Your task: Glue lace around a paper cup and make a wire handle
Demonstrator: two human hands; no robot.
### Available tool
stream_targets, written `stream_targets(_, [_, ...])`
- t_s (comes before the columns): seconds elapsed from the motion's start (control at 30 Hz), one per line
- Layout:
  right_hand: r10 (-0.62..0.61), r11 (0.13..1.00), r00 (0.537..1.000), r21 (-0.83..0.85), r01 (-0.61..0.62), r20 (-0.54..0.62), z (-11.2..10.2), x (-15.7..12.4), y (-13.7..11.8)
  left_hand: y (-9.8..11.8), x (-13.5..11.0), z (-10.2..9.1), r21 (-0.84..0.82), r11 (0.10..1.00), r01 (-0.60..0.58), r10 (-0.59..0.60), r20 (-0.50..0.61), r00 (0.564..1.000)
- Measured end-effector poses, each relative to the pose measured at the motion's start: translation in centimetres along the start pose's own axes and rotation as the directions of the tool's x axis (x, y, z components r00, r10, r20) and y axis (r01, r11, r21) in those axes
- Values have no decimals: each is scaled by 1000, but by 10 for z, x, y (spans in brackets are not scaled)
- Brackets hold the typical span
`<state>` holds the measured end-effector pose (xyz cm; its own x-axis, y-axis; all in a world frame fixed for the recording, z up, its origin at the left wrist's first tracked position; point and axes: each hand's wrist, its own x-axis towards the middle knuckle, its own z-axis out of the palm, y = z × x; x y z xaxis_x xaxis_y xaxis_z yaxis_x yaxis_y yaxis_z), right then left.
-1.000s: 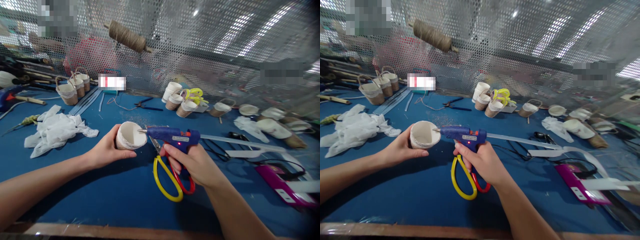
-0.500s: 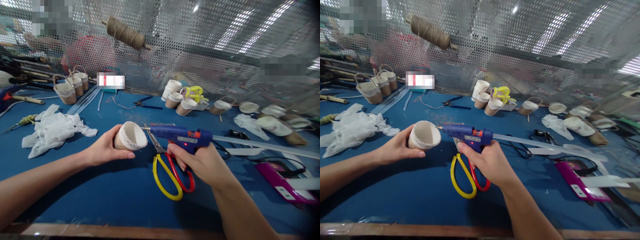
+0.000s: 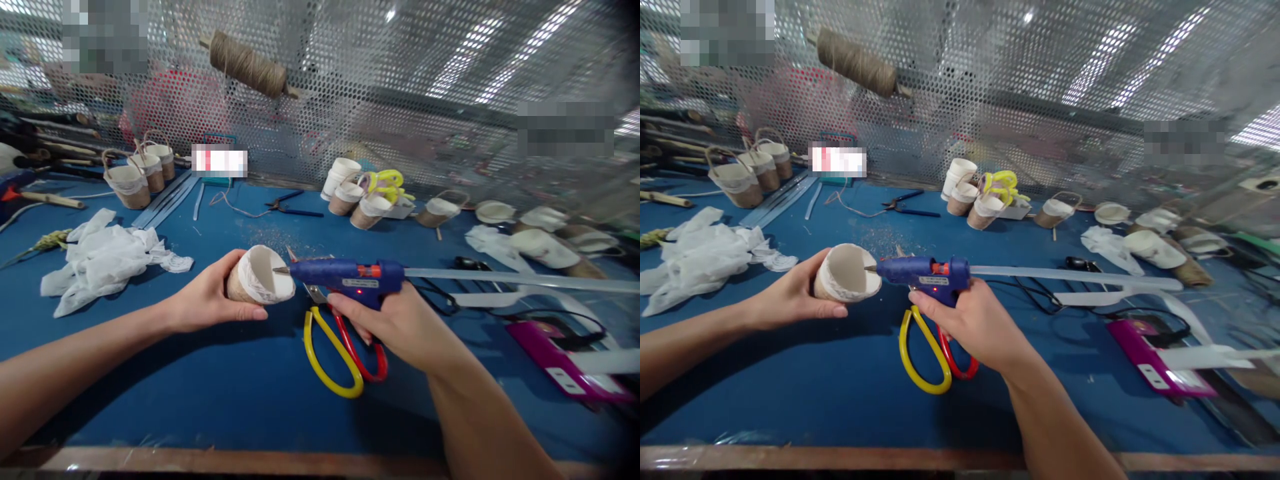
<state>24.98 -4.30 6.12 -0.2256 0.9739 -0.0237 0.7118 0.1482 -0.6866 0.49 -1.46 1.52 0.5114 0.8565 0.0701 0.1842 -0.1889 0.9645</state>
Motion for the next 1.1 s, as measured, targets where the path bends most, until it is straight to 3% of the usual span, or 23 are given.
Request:
stream_targets(0.47, [-12,1000,1000,-23,12,15,-2,1,-2,0,1,1,46,999,-12,13,-18,1000])
stream_targets(0.73, [23,982,990,185,-48,137,-5,1,3,-2,-1,0,-70,997,-41,44,44,998])
stream_targets(0.9, [0,886,986,457,-78,170,-3,2,12,-1,-1,0,-187,982,-21,39,91,995])
stream_targets(1.1, [-9,814,961,560,-154,278,-3,4,16,-1,-1,0,-309,951,18,26,137,990])
